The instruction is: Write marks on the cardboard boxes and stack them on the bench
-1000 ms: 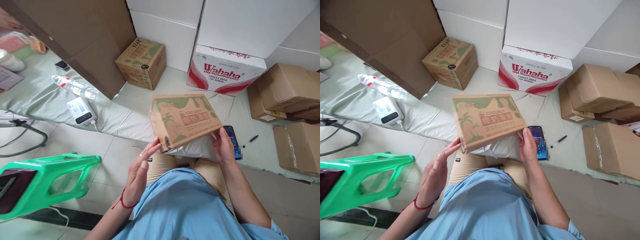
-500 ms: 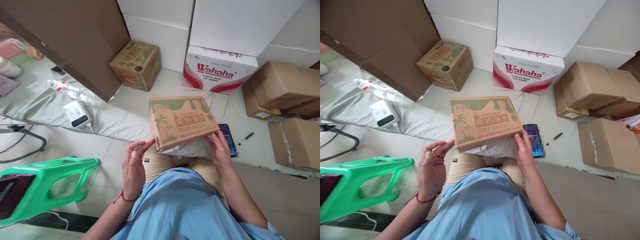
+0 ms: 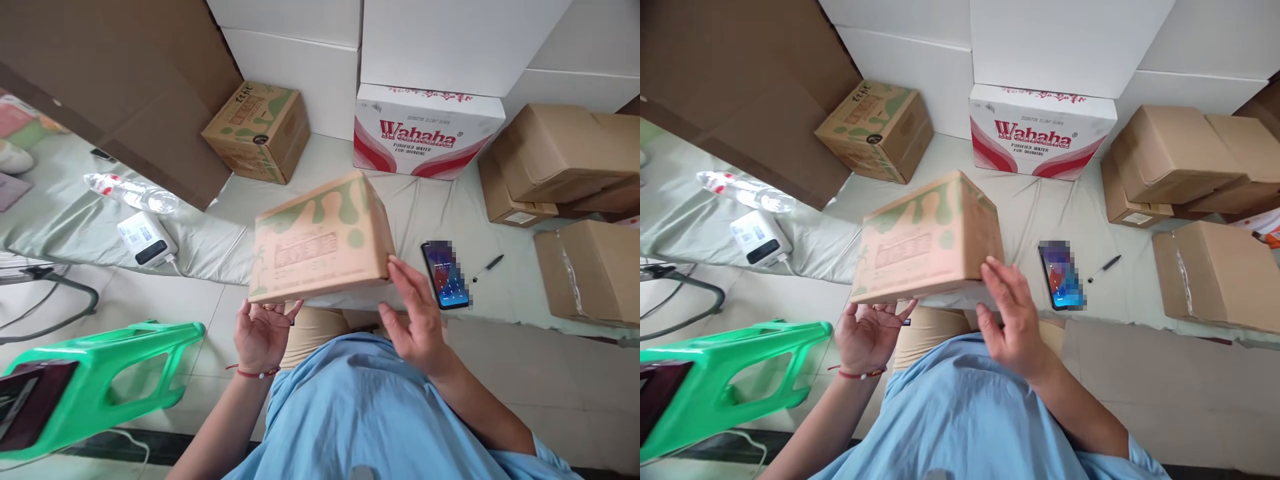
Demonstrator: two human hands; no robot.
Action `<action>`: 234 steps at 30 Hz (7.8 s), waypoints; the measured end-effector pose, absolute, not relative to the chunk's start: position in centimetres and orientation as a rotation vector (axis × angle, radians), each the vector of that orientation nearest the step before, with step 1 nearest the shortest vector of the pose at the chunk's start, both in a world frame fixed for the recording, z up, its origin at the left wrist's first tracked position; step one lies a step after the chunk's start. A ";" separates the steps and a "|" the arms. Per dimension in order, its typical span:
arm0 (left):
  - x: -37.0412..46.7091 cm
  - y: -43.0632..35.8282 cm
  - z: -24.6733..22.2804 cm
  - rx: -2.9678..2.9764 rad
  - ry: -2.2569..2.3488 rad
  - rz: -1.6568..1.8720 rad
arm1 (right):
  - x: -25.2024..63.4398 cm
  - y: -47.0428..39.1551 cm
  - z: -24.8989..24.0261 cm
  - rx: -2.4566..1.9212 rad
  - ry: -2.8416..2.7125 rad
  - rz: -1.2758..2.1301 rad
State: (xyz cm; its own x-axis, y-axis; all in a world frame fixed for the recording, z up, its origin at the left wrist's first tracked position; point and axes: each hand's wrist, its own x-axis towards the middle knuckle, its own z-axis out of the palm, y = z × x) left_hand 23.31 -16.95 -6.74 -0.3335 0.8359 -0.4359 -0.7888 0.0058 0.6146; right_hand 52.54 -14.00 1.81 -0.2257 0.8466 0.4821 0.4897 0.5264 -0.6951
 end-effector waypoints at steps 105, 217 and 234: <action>24.3 -13.6 -5.1 0.565 1.254 1.552 | 54.6 -13.0 -4.8 -1.183 -1.155 1.358; 35.6 -9.0 3.4 2.361 1.079 2.198 | 46.9 3.4 16.3 -0.849 -2.013 1.177; 36.2 -8.7 3.5 2.317 1.099 2.257 | 46.8 3.5 16.2 -1.022 -1.835 0.952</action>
